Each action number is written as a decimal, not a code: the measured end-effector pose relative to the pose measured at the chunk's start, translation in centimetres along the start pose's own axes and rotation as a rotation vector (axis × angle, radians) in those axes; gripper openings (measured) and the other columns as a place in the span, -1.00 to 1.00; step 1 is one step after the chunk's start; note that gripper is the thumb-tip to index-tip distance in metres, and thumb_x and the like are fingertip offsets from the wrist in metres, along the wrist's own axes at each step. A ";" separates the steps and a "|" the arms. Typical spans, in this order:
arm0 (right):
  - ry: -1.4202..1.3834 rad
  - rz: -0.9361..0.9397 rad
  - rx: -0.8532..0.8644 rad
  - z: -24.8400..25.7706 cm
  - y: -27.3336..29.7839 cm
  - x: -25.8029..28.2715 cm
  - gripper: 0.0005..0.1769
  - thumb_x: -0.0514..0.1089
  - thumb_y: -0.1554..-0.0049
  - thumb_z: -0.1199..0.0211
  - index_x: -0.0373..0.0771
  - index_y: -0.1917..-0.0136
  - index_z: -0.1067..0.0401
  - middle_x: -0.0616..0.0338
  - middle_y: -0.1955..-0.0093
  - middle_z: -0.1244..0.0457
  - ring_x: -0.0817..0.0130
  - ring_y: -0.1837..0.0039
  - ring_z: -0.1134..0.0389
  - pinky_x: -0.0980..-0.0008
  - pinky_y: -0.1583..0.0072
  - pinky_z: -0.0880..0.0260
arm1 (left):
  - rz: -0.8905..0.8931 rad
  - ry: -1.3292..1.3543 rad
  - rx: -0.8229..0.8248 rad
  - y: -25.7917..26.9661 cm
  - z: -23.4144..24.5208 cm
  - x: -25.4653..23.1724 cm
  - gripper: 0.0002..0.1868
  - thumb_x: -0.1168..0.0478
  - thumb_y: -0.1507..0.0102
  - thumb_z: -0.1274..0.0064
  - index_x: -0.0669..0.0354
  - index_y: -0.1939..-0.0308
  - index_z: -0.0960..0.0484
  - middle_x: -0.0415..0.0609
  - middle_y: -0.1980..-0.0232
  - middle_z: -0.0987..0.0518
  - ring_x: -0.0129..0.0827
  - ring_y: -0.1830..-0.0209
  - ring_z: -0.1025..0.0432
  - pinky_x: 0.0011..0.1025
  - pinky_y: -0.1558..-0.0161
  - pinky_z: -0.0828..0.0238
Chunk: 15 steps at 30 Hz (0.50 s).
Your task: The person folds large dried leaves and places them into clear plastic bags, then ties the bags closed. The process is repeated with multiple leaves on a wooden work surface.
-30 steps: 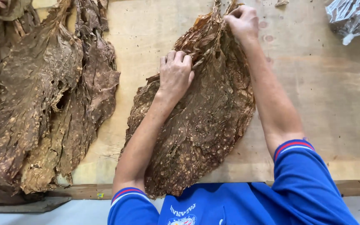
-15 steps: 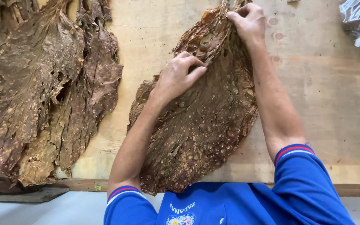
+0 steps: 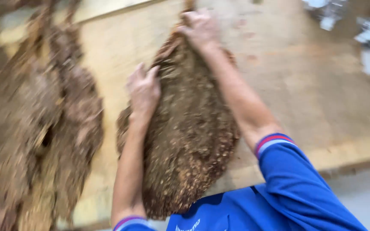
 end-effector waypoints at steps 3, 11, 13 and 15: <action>-0.039 -0.006 -0.029 0.7 0.9 0.1 -0.34 0.51 -0.12 -0.18 0.06 -0.25 -0.51 -0.01 -0.14 -0.36 -0.03 -0.17 -0.37 0.02 -0.17 -0.34 | -0.055 -0.018 0.027 0.3 2.1 -0.8 -0.63 0.18 -0.39 -0.04 -0.03 -0.27 -0.67 0.23 -0.25 -0.54 0.14 -0.13 -0.41 0.03 -0.15 -0.27; -0.110 0.111 -0.347 17.0 9.9 -9.5 -0.68 -0.31 -0.08 -0.38 -0.24 -0.14 -0.57 0.02 -0.10 -0.43 0.17 -0.18 -0.39 0.27 -0.26 -0.39 | 0.018 0.139 0.194 0.2 4.3 -2.1 -0.41 -0.12 -0.52 0.12 -0.10 -0.61 -0.32 0.19 -0.61 0.00 0.15 -0.56 0.08 0.45 -0.39 0.10; -0.106 0.139 -0.461 20.9 13.5 -17.9 -0.65 -0.57 -0.01 -0.34 -0.38 -0.07 -0.59 -0.07 -0.04 -0.42 0.15 -0.10 -0.43 0.42 -0.18 -0.52 | 0.000 0.139 0.236 0.6 5.7 -4.5 -0.29 -0.31 -0.51 0.23 -0.20 -0.68 -0.21 -0.08 -0.73 0.30 0.02 -0.71 0.43 0.48 -0.56 0.41; 0.330 -0.042 -0.726 23.5 16.6 -28.5 -0.54 -0.04 -0.29 -0.62 -0.19 0.23 -0.38 0.22 0.35 -0.20 0.31 0.30 -0.13 0.21 0.19 -0.21 | -0.194 0.108 0.423 1.3 6.5 -7.3 -0.10 -0.61 -0.34 0.49 -0.50 -0.68 0.20 -0.20 -0.69 0.66 -0.25 -0.70 0.77 0.26 -0.56 0.96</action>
Point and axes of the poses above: each hand's wrist, its own y-axis away from the middle knuckle, its own z-axis out of the back of the hand, x = y × z, the point moved 2 cm from there along -y, towards the middle knuckle
